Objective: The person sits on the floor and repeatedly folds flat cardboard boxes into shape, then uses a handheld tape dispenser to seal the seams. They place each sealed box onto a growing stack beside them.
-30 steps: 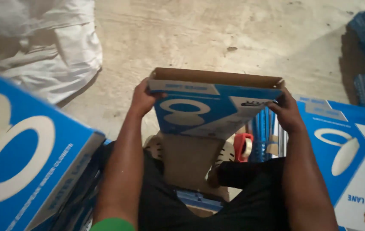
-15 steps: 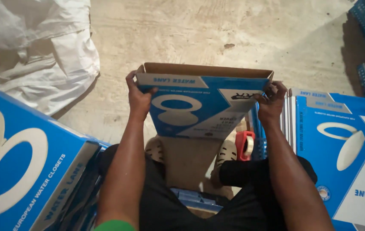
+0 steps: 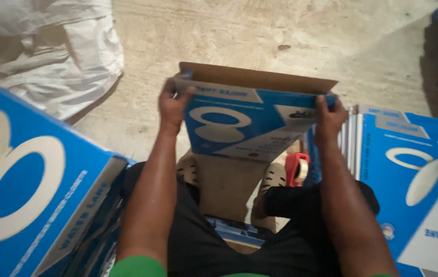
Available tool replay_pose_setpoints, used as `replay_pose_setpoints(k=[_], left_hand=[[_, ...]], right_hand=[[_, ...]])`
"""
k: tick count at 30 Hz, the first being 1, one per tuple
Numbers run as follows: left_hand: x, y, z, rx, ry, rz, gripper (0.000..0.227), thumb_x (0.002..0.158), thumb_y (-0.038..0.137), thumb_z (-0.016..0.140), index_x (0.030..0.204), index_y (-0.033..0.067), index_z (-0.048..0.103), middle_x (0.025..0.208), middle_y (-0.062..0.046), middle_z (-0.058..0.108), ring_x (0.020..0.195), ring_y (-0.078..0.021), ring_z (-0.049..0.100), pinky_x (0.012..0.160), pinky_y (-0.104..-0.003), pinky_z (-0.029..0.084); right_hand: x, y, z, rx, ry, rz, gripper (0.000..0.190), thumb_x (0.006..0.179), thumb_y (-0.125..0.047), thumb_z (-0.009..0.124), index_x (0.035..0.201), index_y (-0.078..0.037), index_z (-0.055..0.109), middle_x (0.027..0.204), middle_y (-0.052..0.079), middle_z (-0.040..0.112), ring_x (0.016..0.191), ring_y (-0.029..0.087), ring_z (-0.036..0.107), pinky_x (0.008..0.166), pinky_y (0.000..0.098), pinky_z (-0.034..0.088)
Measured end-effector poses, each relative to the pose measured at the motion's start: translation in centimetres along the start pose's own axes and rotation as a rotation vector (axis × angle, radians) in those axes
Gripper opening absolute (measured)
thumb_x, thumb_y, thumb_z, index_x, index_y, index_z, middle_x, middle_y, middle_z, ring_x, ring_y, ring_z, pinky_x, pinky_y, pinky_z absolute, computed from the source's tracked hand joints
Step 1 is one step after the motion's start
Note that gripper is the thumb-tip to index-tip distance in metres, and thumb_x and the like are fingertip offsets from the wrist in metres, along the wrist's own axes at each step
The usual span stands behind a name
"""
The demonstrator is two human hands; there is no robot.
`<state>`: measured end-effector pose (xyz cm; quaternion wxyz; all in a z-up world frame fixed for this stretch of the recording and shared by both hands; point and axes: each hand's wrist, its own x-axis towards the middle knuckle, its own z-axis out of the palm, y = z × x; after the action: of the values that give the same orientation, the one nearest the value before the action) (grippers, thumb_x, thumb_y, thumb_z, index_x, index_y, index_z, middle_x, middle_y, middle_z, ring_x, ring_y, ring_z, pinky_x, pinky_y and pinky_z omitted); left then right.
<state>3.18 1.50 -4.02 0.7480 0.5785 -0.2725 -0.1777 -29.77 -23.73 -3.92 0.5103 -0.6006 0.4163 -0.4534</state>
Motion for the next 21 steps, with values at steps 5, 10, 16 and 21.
replay_pose_setpoints(k=[5, 10, 16, 21], left_hand=[[0.5, 0.0, -0.5, 0.2, 0.028, 0.006, 0.062, 0.087, 0.037, 0.085, 0.132, -0.0005, 0.064, 0.118, -0.013, 0.073, 0.108, -0.019, 0.07, 0.092, -0.032, 0.06], [0.2, 0.6, 0.8, 0.282, 0.143, -0.097, 0.064, 0.086, 0.039, 0.083, 0.132, 0.0009, 0.062, 0.107, -0.013, 0.076, 0.098, -0.018, 0.073, 0.082, -0.03, 0.059], [-0.3, 0.9, 2.0, 0.367, 0.292, -0.017, 0.053, 0.083, 0.02, 0.088, 0.122, 0.0005, 0.058, 0.11, -0.018, 0.071, 0.1, -0.0254, 0.067, 0.09, -0.037, 0.056], [0.2, 1.2, 1.6, 0.302, 0.219, -0.047, 0.058, 0.083, 0.016, 0.083, 0.131, 0.0054, 0.052, 0.118, -0.015, 0.068, 0.107, -0.0232, 0.066, 0.092, -0.036, 0.054]], right_hand=[[1.6, 1.3, -1.0, -0.01, -0.064, 0.084, 0.032, 0.101, -0.027, 0.072, 0.116, 0.001, 0.07, 0.101, 0.008, 0.07, 0.091, 0.018, 0.064, 0.083, 0.0351, 0.052], [1.3, 3.5, -2.1, 0.073, -0.067, 0.162, 0.041, 0.102, -0.027, 0.074, 0.118, 0.009, 0.065, 0.108, 0.017, 0.067, 0.095, 0.022, 0.064, 0.088, 0.0374, 0.053], [0.6, 2.6, -0.5, 0.003, 0.107, -0.01, 0.079, 0.089, -0.012, 0.094, 0.14, -0.001, 0.034, 0.147, 0.03, 0.047, 0.13, 0.032, 0.055, 0.107, 0.0436, 0.053], [0.9, -4.4, 0.8, -0.427, -0.032, 0.168, 0.096, 0.075, -0.019, 0.091, 0.147, -0.01, 0.028, 0.144, 0.029, 0.053, 0.127, 0.035, 0.061, 0.101, 0.0435, 0.055]])
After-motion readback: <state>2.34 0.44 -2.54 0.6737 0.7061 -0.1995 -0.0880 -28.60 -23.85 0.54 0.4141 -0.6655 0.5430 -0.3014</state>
